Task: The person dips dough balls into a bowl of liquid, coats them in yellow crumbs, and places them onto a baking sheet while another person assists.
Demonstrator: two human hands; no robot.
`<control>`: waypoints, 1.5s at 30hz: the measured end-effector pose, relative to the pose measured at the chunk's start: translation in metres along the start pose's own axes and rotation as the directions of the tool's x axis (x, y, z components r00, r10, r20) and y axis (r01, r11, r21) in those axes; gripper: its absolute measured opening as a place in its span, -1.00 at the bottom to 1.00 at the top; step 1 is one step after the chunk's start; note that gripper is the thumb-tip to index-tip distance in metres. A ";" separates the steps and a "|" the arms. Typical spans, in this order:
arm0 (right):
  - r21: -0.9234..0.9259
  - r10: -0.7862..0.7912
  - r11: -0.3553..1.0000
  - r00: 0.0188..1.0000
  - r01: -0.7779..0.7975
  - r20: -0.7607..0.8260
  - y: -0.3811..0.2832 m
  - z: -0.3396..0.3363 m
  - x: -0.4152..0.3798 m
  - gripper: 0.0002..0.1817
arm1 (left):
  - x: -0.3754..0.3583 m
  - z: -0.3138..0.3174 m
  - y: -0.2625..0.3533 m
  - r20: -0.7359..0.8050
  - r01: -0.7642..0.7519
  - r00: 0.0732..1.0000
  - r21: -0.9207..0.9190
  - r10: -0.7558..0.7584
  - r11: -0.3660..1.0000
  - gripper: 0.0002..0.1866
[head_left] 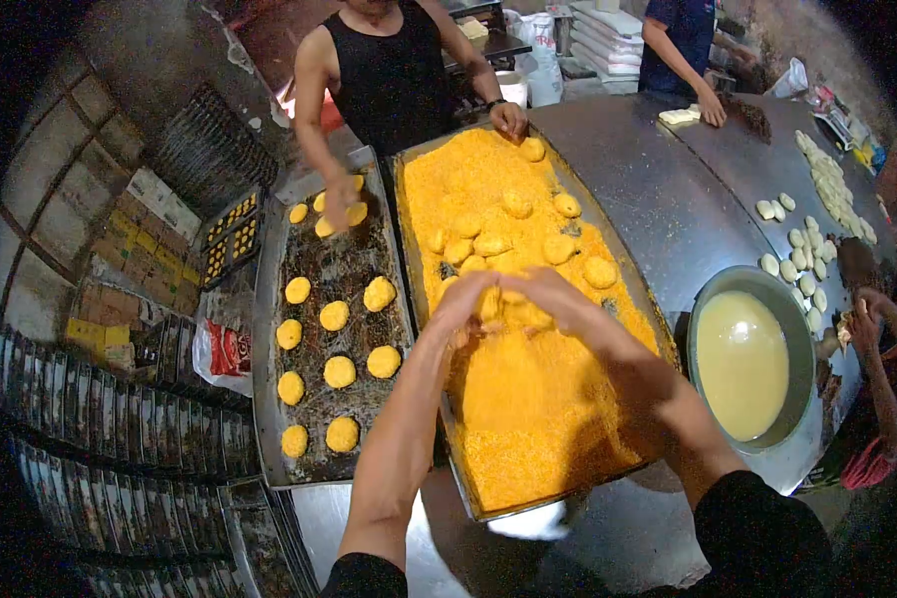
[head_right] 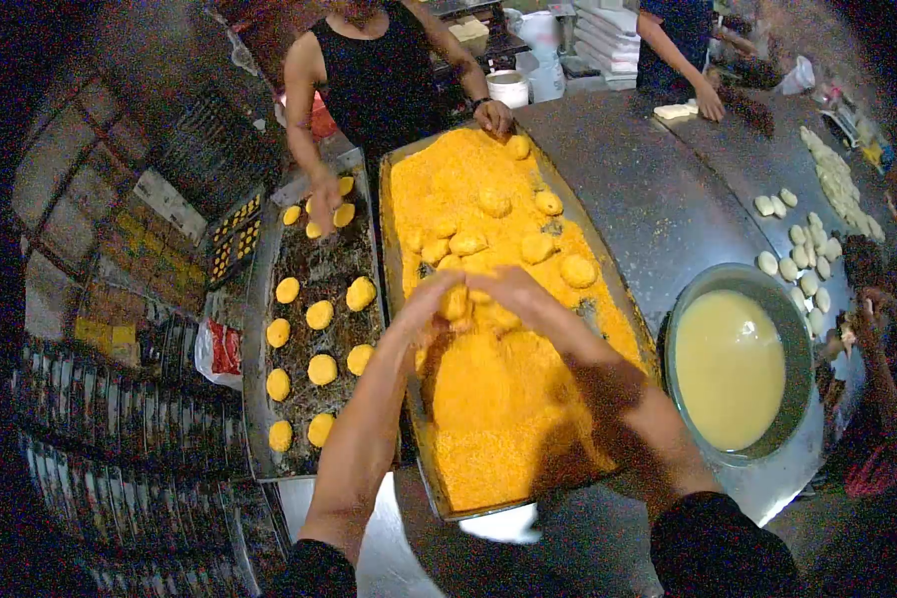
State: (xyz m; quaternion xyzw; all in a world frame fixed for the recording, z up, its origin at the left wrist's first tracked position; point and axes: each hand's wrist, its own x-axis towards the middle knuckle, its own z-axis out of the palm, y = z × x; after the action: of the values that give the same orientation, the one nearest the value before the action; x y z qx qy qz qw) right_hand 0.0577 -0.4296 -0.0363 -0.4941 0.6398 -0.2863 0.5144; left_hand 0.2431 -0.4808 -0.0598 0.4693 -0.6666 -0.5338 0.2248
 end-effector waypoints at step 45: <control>-0.412 -0.107 0.901 0.990 0.138 0.097 0.052 -0.010 -0.061 -0.28 | -0.077 0.055 0.006 0.120 -0.049 0.993 0.392 0.001 0.918 -0.01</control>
State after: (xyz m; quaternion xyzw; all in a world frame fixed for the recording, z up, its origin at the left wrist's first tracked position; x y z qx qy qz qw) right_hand 0.0294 -0.3561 -0.0558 -0.6416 0.6351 -0.1568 0.4005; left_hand 0.2321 -0.3860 -0.0574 0.4642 -0.7784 -0.4122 0.0930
